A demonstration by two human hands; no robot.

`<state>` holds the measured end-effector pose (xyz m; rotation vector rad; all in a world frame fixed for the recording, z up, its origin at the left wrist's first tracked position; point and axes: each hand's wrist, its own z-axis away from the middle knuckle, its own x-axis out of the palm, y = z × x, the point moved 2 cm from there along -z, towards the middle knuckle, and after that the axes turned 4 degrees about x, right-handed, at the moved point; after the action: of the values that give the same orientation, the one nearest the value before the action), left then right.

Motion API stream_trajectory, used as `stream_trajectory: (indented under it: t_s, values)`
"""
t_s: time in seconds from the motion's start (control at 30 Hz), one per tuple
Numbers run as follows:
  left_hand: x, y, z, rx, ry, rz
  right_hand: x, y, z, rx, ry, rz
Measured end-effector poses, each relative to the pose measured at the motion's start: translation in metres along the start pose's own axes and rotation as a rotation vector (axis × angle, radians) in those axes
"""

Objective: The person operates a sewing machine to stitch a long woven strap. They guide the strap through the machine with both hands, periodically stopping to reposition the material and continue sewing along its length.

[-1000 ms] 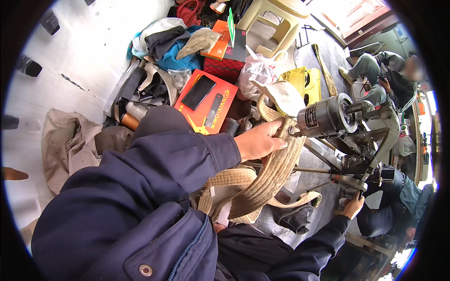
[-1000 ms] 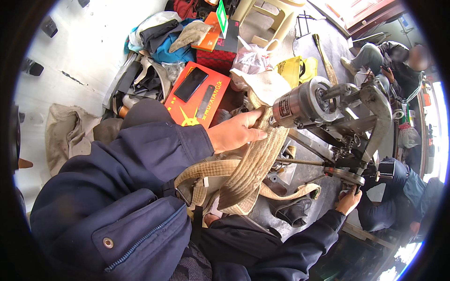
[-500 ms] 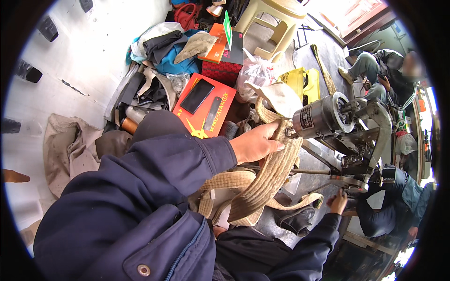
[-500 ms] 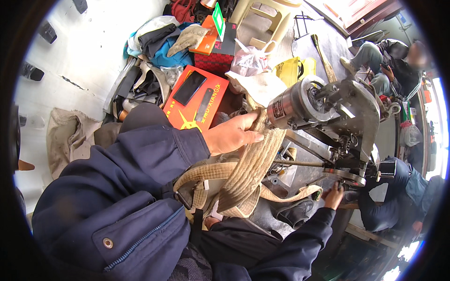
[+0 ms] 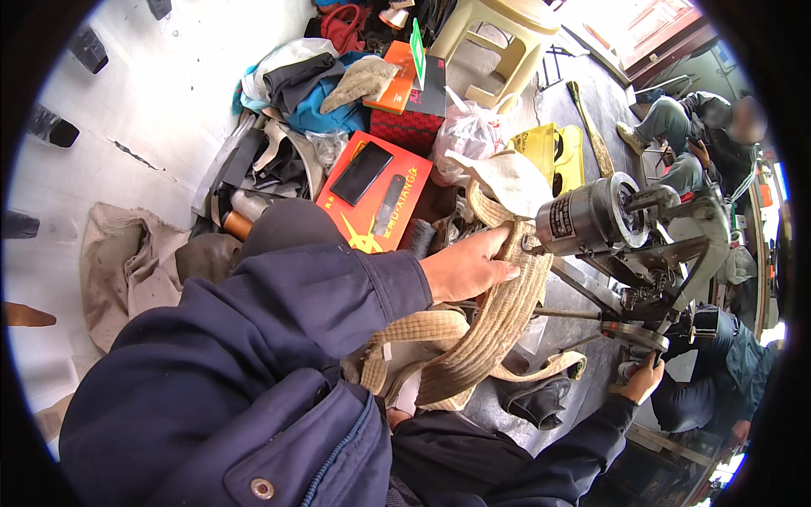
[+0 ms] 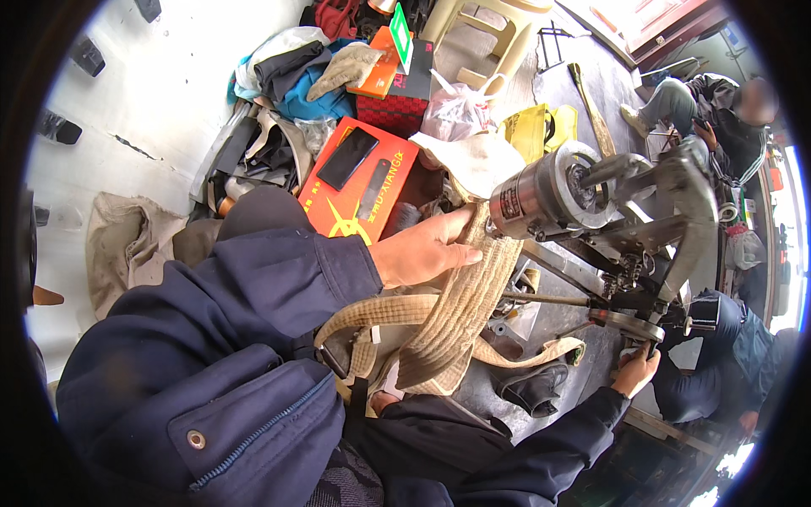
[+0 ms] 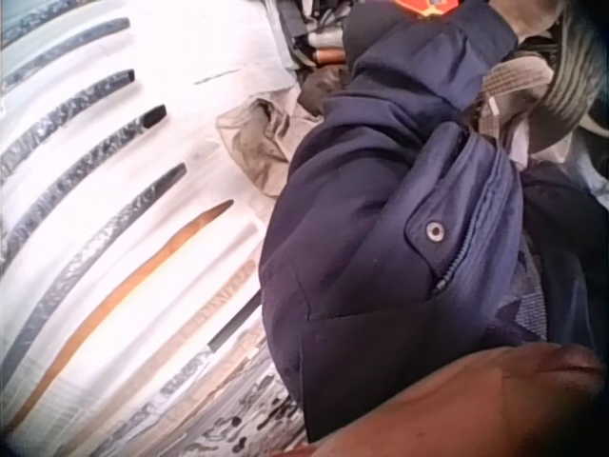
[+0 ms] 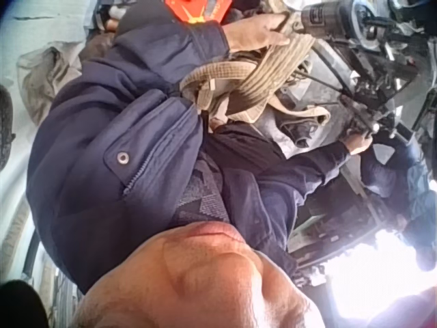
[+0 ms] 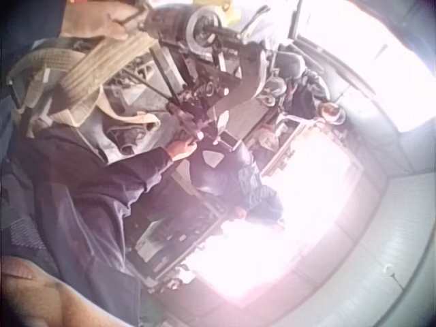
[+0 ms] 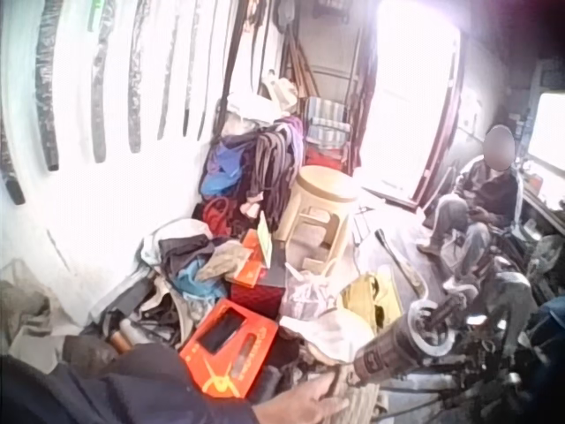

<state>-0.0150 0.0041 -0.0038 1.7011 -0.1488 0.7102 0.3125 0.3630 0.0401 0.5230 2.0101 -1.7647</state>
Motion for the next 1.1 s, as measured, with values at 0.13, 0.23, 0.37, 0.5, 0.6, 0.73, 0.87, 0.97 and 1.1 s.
stream_trajectory:
  t_s: [0.13, 0.23, 0.37, 0.5, 0.6, 0.73, 0.87, 0.97, 1.1]
  values:
    - [-0.002, -0.002, 0.0, 0.007, 0.016, -0.031, -0.002, 0.024, -0.013, -0.044, 0.032, 0.082]
    - [-0.001, -0.006, -0.002, 0.015, 0.036, -0.011, -0.005, 0.028, -0.017, -0.032, -0.012, 0.045]
    - [0.0, -0.006, 0.0, -0.028, 0.066, 0.032, -0.008, 0.042, -0.031, -0.031, -0.032, 0.071]
    - [0.002, -0.001, 0.004, -0.045, 0.297, -0.167, 0.001, 0.075, -0.042, 0.068, -0.116, 0.123]
    - [-0.003, 0.004, 0.005, -0.086, 0.391, -0.263, 0.029, 0.099, -0.022, 0.252, -0.224, 0.058]
    - [-0.002, 0.0, -0.001, -0.046, 0.359, -0.287, 0.067, 0.086, 0.032, 0.33, -0.495, 0.052]
    - [0.0, -0.008, -0.005, 0.073, 0.366, -0.279, 0.067, 0.023, 0.073, 0.161, -0.639, -0.044]
    - [-0.003, -0.009, -0.003, 0.055, 0.353, -0.374, 0.042, -0.019, 0.07, -0.107, -0.464, -0.026]
    - [-0.002, -0.009, -0.002, 0.057, 0.341, -0.356, 0.003, -0.022, 0.02, -0.154, -0.147, -0.027]
